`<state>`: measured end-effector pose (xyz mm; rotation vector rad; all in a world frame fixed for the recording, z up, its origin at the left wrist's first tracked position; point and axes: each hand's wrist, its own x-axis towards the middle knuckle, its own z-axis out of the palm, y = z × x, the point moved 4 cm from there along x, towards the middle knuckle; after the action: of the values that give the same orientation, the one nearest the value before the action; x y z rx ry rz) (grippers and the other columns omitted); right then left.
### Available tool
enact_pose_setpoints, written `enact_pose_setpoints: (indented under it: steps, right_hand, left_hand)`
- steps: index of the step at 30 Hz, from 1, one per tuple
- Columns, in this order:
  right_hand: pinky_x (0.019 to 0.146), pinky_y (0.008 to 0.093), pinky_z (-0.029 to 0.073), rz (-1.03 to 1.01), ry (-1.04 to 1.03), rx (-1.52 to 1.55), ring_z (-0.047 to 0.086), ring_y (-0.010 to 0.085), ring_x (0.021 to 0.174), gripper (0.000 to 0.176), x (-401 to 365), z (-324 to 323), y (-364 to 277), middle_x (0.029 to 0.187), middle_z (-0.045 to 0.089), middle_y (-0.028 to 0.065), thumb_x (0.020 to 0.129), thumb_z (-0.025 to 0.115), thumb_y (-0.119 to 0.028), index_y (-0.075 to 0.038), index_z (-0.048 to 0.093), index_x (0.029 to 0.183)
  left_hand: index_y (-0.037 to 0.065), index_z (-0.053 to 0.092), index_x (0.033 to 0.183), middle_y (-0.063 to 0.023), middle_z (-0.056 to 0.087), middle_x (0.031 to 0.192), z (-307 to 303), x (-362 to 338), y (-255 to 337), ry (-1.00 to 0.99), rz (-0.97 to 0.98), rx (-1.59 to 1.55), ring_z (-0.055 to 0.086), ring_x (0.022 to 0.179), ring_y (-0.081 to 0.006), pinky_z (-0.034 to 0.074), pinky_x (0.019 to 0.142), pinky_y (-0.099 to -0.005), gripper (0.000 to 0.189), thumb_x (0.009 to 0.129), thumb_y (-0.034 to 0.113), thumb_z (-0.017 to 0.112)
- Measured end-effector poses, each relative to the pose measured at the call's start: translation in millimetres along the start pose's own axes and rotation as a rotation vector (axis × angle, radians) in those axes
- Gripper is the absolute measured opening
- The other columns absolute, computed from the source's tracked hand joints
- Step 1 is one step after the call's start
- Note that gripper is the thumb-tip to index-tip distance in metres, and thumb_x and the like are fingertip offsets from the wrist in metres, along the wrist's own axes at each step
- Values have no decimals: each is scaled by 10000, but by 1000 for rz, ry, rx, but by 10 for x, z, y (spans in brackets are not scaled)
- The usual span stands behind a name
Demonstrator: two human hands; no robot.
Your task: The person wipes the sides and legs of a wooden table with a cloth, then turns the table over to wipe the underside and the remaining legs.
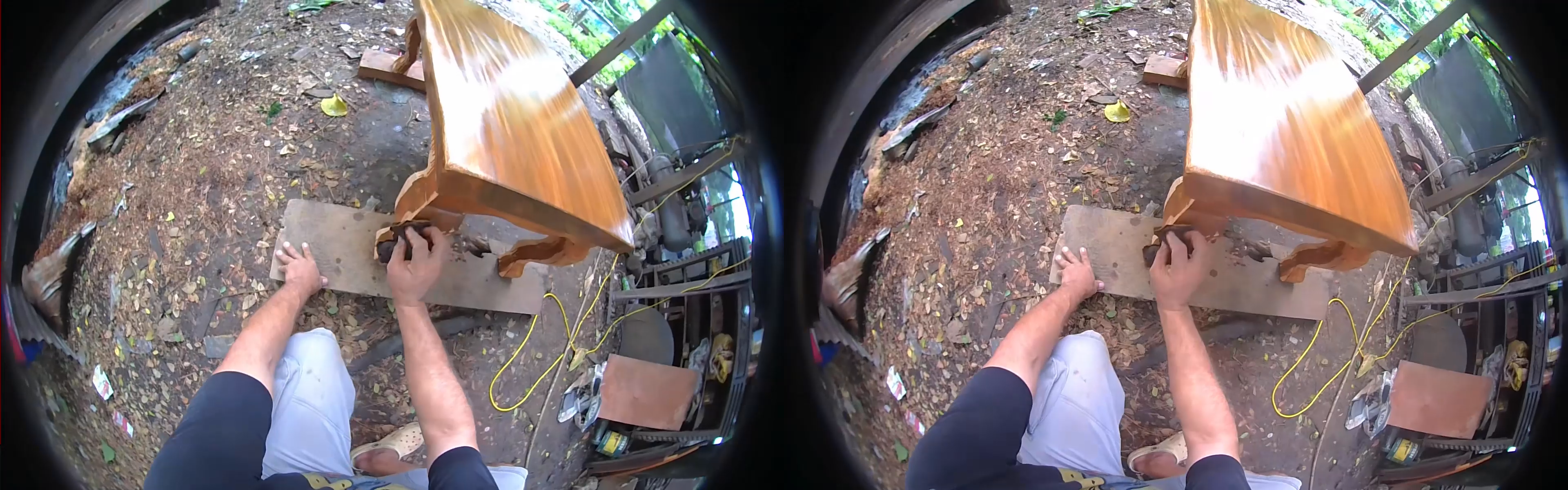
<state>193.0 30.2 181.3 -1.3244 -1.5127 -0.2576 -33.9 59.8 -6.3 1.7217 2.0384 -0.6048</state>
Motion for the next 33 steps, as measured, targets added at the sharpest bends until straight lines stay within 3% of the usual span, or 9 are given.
enact_pose_setpoints:
  steps: [5, 8, 12, 15, 18, 23, 26, 30, 33]
  right_hand:
    - [874, 468, 516, 136, -194, -34, 612, 397, 1012, 302, -620, 142, 454, 1120, 620, 176, 764, 748, 2, -62, 686, 1052]
    - [904, 478, 524, 351, -168, -45, 622, 422, 1042, 318, -964, -105, 708, 1147, 627, 192, 765, 738, 9, -62, 686, 1070]
    - [880, 464, 540, 307, 142, -1, 636, 396, 1016, 330, -239, -569, 262, 1134, 625, 203, 785, 737, 3, -55, 680, 1105]
    - [863, 461, 547, 196, 189, 12, 637, 398, 1002, 352, 194, -514, 223, 1126, 622, 205, 790, 750, -2, -56, 671, 1128]
    - [852, 468, 547, 135, 108, -43, 637, 403, 1008, 352, -65, -177, 271, 1128, 624, 204, 787, 751, 0, -56, 671, 1126]
    - [926, 479, 511, 604, -107, -60, 622, 423, 1069, 315, -1036, 159, 853, 1140, 635, 208, 800, 725, -18, -38, 651, 1105]
    - [920, 478, 512, 647, 67, 42, 621, 419, 1055, 310, -838, -101, 796, 1128, 637, 202, 807, 721, -26, -16, 644, 1107]
    - [913, 470, 513, 276, 218, -47, 622, 409, 1050, 314, -24, -363, 305, 1139, 636, 194, 806, 715, -19, -19, 641, 1111]
    - [912, 495, 513, 310, 67, 5, 616, 433, 1066, 334, -287, -94, 355, 1147, 631, 212, 801, 715, -11, -24, 643, 1127]
  left_hand:
    - [65, 47, 1654, -412, 5, 1638, 47, 23, -9, -22, -7, 7, 162, 1488, -624, 430, 1113, -608, 1211, 844, 638, 742]
    - [64, 38, 1653, -411, -7, 1639, 69, 50, -8, -30, -13, 3, 157, 1490, -623, 416, 1125, -610, 1207, 851, 633, 738]
    - [51, 59, 1652, -421, -1, 1634, 103, 38, -9, -10, -3, -1, 143, 1482, -640, 405, 1128, -620, 1190, 858, 612, 746]
    - [50, 54, 1651, -421, -3, 1634, 52, 16, 1, -17, 0, -2, 140, 1483, -640, 400, 1133, -621, 1186, 863, 611, 741]
    - [49, 53, 1651, -421, -4, 1634, 27, 1, 22, -26, -4, 6, 135, 1486, -637, 390, 1139, -623, 1182, 867, 608, 739]
    - [51, 49, 1652, -419, -12, 1635, 15, -23, 24, -28, -1, -12, 124, 1489, -635, 376, 1147, -631, 1174, 873, 593, 739]
    - [45, 49, 1650, -422, -17, 1633, 74, 47, 21, -28, -12, -4, 117, 1487, -641, 374, 1148, -633, 1171, 875, 588, 739]
    - [30, 50, 1645, -431, -18, 1627, 36, 12, 34, -43, -3, -18, 112, 1485, -644, 376, 1146, -635, 1181, 869, 584, 748]
    - [34, 49, 1646, -433, -21, 1626, 36, 21, 42, -44, -8, -8, 113, 1485, -644, 379, 1142, -637, 1181, 869, 583, 749]
